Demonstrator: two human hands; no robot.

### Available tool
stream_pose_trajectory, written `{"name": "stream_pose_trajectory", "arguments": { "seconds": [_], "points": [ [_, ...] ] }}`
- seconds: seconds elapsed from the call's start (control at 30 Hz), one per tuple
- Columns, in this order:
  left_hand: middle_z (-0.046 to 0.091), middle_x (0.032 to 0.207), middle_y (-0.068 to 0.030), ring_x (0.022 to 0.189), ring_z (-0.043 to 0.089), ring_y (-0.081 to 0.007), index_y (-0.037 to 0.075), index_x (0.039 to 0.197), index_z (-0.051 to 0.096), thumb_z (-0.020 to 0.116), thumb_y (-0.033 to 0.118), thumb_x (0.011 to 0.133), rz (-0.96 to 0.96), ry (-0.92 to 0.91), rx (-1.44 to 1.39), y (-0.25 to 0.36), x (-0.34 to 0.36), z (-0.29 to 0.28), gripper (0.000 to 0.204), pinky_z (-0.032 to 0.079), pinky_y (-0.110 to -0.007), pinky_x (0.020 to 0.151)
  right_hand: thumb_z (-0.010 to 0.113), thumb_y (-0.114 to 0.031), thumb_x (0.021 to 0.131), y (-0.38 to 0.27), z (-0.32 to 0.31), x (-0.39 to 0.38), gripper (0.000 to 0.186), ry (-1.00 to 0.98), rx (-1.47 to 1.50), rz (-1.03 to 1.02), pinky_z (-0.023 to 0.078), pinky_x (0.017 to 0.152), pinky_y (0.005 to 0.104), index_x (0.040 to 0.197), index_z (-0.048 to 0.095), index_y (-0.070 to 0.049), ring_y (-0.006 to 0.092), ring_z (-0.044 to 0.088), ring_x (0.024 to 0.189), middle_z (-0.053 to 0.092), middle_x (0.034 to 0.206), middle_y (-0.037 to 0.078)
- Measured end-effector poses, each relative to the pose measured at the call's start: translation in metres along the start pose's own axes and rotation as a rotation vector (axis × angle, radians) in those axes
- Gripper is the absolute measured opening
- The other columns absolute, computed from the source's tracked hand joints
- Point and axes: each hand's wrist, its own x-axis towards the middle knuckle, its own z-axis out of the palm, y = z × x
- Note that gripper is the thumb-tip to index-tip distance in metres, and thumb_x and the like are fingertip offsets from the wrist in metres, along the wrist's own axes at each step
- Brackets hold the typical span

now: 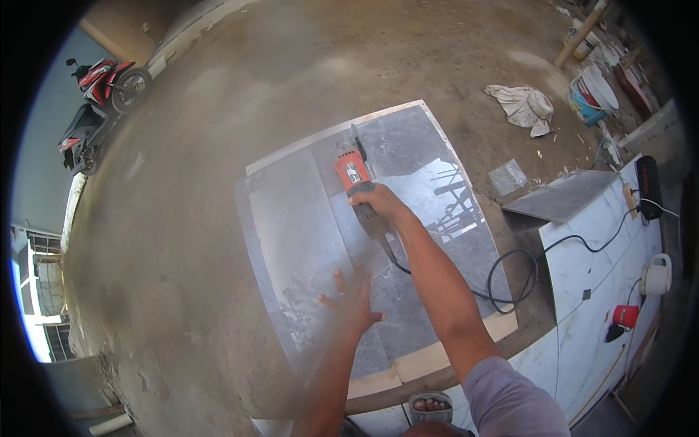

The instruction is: The person uses a power grinder to cut a large ceramic tile on a workshop floor, holding the tool with both hands and applying it to a marked line on the tile surface.

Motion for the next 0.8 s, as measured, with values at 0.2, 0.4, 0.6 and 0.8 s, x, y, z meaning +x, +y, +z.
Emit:
{"name": "stream_pose_trajectory", "arguments": {
  "seconds": [0.2, 0.4, 0.6, 0.8],
  "points": [
    [0.001, 0.17, -0.0028, 0.152, -0.005, -0.0492, 0.017, 0.162, 0.016, 0.087, 0.052, 0.069, -0.007, -0.012, 0.011, 0.001, 0.0, 0.0, 0.122, 0.015, -0.091, 0.099, 0.076, -0.022, 0.076, -0.002, 0.0, 0.003, 0.026, 0.003, 0.016, 0.048, 0.046, 0.05, 0.0344, 0.093, 0.067, -0.004, 0.0147, 0.058, 0.055, 0.063, 0.072, 0.004],
    [0.001, 0.17, -0.0031, 0.152, -0.005, -0.049, 0.017, 0.162, 0.015, 0.087, 0.052, 0.069, -0.007, -0.013, 0.012, -0.001, 0.0, -0.001, 0.122, 0.016, -0.091, 0.099, 0.076, -0.021, 0.076, 0.004, 0.002, -0.012, 0.03, 0.015, -0.019, -0.008, 0.048, 0.054, 0.0338, 0.097, 0.066, -0.003, 0.0161, 0.061, 0.06, 0.065, 0.077, 0.006],
    [0.001, 0.17, -0.0035, 0.152, -0.006, -0.0487, 0.016, 0.161, 0.016, 0.087, 0.05, 0.069, -0.007, -0.016, 0.004, 0.0, 0.0, -0.003, 0.121, 0.015, -0.091, 0.099, 0.076, -0.021, 0.075, 0.009, 0.002, -0.015, 0.03, 0.027, -0.013, -0.037, 0.048, 0.057, 0.0337, 0.097, 0.066, -0.003, 0.0163, 0.061, 0.062, 0.065, 0.078, 0.007],
    [0.001, 0.17, -0.0033, 0.152, -0.005, -0.0485, 0.016, 0.161, 0.017, 0.088, 0.049, 0.069, -0.003, -0.01, -0.01, 0.002, 0.0, -0.002, 0.121, 0.013, -0.091, 0.1, 0.075, -0.021, 0.076, -0.001, 0.0, -0.009, 0.029, 0.012, 0.001, -0.018, 0.048, 0.055, 0.033, 0.096, 0.066, -0.002, 0.0153, 0.061, 0.06, 0.065, 0.076, 0.006]
  ]
}}
